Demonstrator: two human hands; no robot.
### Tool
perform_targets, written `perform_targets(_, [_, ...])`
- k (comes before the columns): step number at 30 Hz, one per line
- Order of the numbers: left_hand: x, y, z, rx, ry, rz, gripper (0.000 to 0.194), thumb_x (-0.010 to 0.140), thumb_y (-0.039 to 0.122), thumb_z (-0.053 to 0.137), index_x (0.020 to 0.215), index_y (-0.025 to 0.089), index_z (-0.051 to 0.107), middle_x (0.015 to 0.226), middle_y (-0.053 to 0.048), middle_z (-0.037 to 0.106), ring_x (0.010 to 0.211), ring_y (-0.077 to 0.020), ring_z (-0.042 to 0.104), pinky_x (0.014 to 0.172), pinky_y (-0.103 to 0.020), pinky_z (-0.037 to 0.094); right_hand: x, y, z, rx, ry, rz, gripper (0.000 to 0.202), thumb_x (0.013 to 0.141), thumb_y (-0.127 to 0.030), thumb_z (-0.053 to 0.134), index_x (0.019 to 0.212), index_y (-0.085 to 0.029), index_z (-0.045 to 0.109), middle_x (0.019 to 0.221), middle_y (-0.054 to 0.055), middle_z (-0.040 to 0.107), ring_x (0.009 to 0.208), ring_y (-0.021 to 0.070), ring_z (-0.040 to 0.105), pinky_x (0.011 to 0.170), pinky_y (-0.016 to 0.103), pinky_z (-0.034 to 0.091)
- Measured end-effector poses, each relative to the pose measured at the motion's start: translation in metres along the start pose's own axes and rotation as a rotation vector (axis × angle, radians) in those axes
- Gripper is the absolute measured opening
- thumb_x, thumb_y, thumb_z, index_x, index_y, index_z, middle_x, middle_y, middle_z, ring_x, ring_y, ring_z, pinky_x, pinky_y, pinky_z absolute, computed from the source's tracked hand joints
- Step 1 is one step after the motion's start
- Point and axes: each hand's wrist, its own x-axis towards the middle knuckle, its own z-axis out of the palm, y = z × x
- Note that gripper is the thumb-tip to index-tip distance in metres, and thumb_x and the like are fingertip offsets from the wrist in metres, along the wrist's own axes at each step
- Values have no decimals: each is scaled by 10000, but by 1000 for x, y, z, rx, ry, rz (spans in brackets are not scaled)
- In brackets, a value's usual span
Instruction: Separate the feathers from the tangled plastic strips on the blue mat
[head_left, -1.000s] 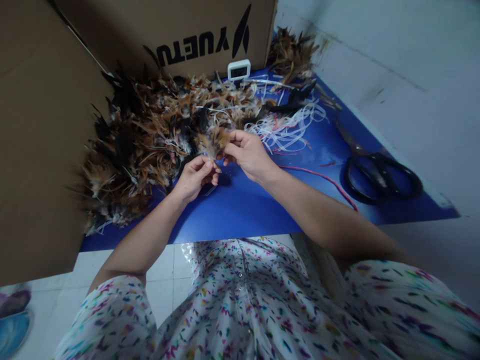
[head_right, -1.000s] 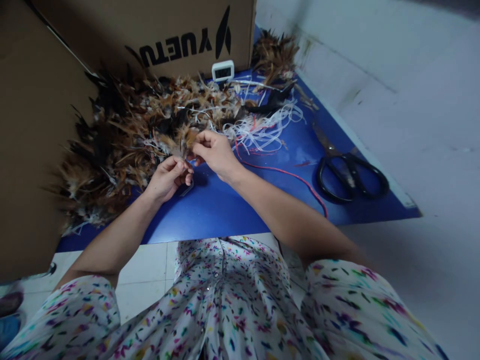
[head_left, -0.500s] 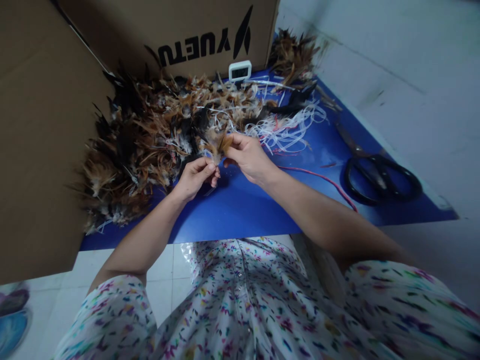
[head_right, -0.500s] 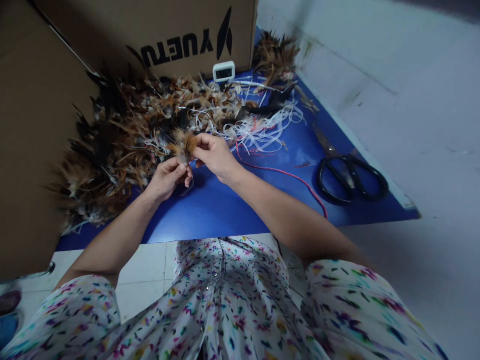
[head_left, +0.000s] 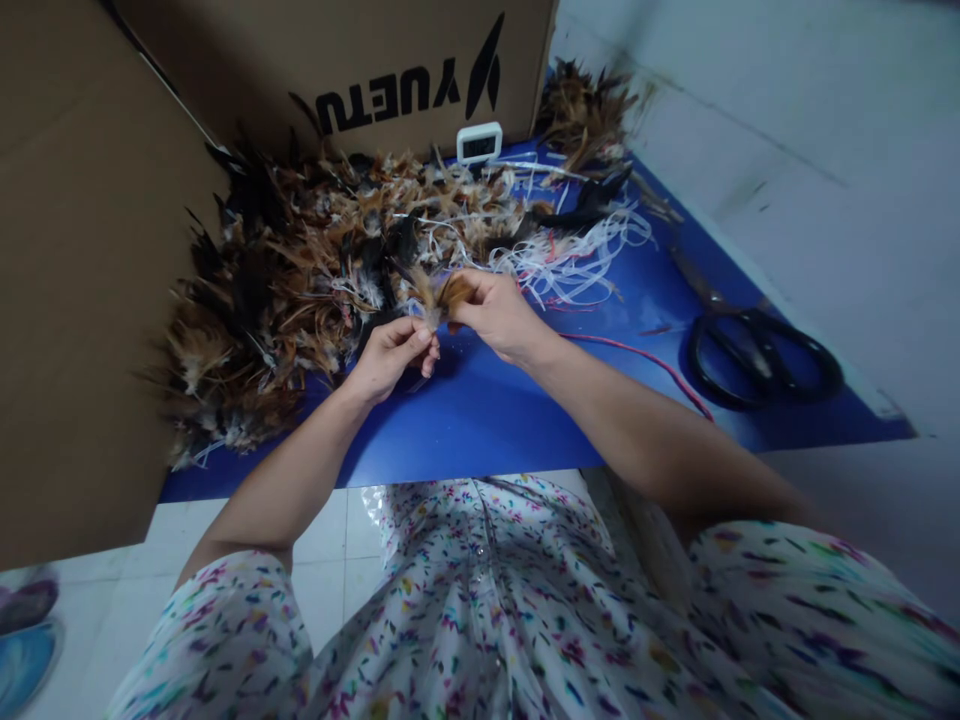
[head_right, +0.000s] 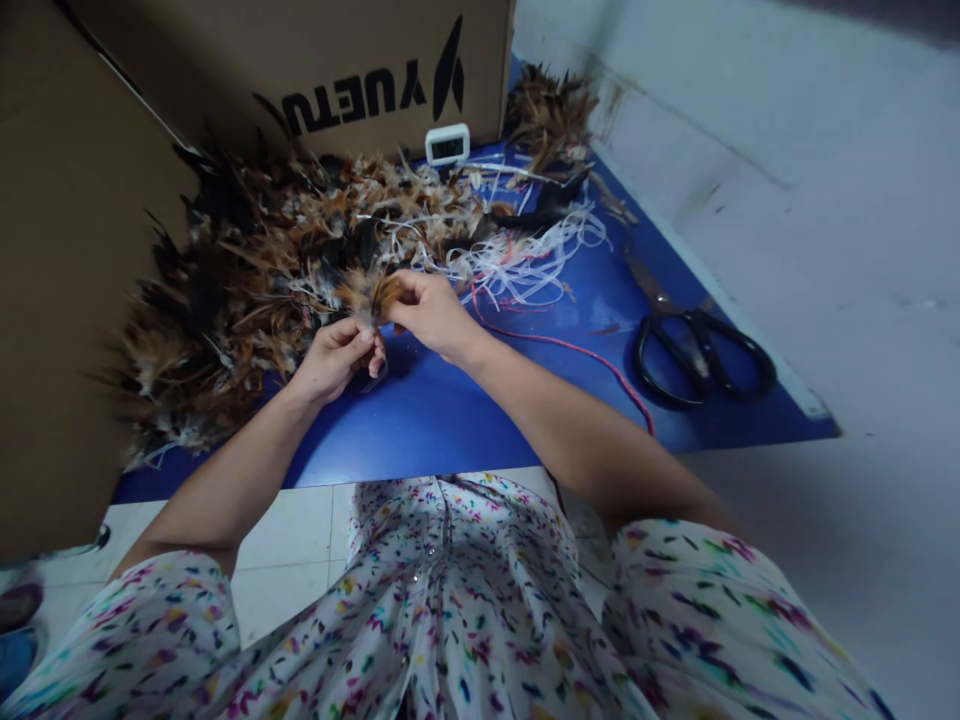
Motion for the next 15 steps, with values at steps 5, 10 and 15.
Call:
perform_targets(5, [0,0,0,-7,-3,-1,366,750,451,813,714,123,654,636,-2,660,462,-71,587,470,-194,492,0,1,0,-7,-6,-42,176,708,-249,751,725,-179,590,676,-33,604,607,86,538,537,224,471])
perform_targets(10, [1,0,0,8,5,-16,392,728,474,823,715,119,657,626,-3,656,460,-75,586,470,-198,492,0,-1,-1,-33,-39,-13,166,734,-235,743,753,-175,590,666,-40,588,596,78,532,559,228,479])
perform_targets(15, [0,0,-1,27,-15,-26,382,742,470,814,723,117,669,612,0,647,465,-74,591,485,-197,501,1,0,-3,-30,-68,-19,144,721,-211,729,725,-175,590,651,-45,585,570,69,524,547,219,479])
